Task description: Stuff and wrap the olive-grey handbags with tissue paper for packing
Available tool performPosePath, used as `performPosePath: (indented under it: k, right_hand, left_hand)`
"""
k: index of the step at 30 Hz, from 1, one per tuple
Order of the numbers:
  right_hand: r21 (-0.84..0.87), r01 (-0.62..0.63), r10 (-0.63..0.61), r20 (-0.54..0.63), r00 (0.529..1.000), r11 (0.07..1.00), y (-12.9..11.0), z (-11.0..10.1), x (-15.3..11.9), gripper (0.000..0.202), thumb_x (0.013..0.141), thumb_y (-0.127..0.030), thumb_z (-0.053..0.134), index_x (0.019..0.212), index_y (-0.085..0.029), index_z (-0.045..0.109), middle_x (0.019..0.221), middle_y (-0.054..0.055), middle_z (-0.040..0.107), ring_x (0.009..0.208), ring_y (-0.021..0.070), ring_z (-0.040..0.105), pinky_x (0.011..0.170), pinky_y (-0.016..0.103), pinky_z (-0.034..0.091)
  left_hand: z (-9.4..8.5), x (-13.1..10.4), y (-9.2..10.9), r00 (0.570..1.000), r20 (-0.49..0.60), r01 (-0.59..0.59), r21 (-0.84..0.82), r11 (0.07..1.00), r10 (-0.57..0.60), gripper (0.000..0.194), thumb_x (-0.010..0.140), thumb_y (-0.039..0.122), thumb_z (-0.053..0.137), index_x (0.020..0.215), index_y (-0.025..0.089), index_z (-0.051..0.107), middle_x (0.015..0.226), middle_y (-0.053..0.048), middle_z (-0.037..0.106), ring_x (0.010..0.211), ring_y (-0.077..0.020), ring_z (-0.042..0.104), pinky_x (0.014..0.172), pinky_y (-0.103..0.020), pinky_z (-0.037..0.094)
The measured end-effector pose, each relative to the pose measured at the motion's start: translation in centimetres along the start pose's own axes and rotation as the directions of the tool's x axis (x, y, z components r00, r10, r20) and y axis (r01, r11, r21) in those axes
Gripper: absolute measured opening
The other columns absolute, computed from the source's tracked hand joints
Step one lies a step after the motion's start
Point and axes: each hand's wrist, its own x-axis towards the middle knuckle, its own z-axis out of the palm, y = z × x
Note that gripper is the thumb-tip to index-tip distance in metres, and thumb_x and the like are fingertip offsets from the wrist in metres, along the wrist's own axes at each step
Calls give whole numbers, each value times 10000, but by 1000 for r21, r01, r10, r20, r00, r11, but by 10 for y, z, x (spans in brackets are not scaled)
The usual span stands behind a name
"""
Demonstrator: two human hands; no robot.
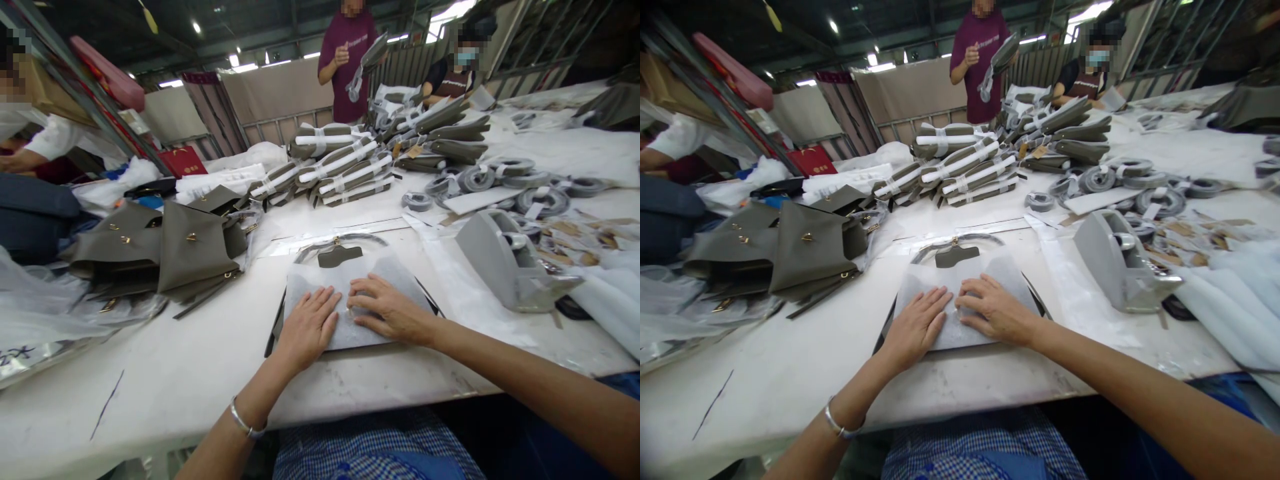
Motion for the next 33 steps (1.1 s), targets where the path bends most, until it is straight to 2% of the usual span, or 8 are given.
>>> performPosePath:
  k: [8,14,16,20,24,28,31,33]
  right_hand:
    - [7,14,-15,30,999,1000,0,0,-1,270,977,-324,515,1206,-225,618,1261,124,576,1222,252,528,1133,569,265]
    - [37,44,-45,37,998,998,2,2,-4,215,989,-297,491,1076,-229,675,1211,95,627,1179,225,579,1146,555,266]
    - [44,41,-41,1,999,998,3,4,-6,245,985,-329,510,1152,-229,659,1256,100,630,1208,227,572,1152,541,280]
    - [-24,-3,3,18,1000,1000,3,9,-7,429,996,-349,484,1405,-220,510,1413,101,561,1334,242,485,1161,533,294]
    - [-107,-64,76,115,990,992,-1,6,-4,427,1020,-315,405,1435,-256,486,1449,53,532,1392,277,416,1168,593,244]
    - [-105,-24,46,207,977,994,0,-9,-3,561,998,-430,437,1525,-274,326,1551,57,382,1451,317,305,1169,629,219]
    - [-113,35,-10,221,975,993,5,-19,-3,666,971,-511,444,1558,-327,189,1559,36,362,1434,314,342,1147,610,316]
    - [-125,98,-76,173,982,987,11,-19,0,647,975,-464,438,1534,-451,112,1480,-46,486,1343,238,490,1059,493,481]
  left_hand:
    - [2,-1,-1,1000,-18,-11,4,1000,11,452,1027,355,346,1458,242,422,1536,-54,422,1431,-208,369,1183,-458,314]
    - [1,-1,-1,1000,-19,5,-6,1000,-5,445,1027,358,345,1451,255,434,1540,-35,419,1431,-197,370,1189,-441,308]
    - [-1,-2,-1,1000,-20,-5,-3,1000,5,458,1025,370,348,1466,266,410,1544,-43,412,1432,-205,368,1184,-449,312]
    - [-4,-4,0,998,14,-58,0,998,58,541,990,500,396,1483,276,387,1565,-74,369,1442,-245,350,1179,-480,309]
    - [-9,0,1,997,64,-46,25,999,45,570,978,551,377,1467,260,416,1573,-92,351,1448,-269,336,1185,-517,279]
    - [-11,-4,-3,993,55,-106,89,990,101,636,963,575,378,1506,245,342,1581,-91,332,1448,-280,333,1181,-552,277]
    - [-1,-11,-11,983,-34,-167,211,963,178,691,923,567,459,1526,267,305,1544,-68,406,1408,-267,407,1151,-496,371]
    - [13,-10,-20,958,-90,-230,330,915,273,622,900,517,509,1489,374,369,1413,-22,574,1295,-225,539,1054,-413,497]
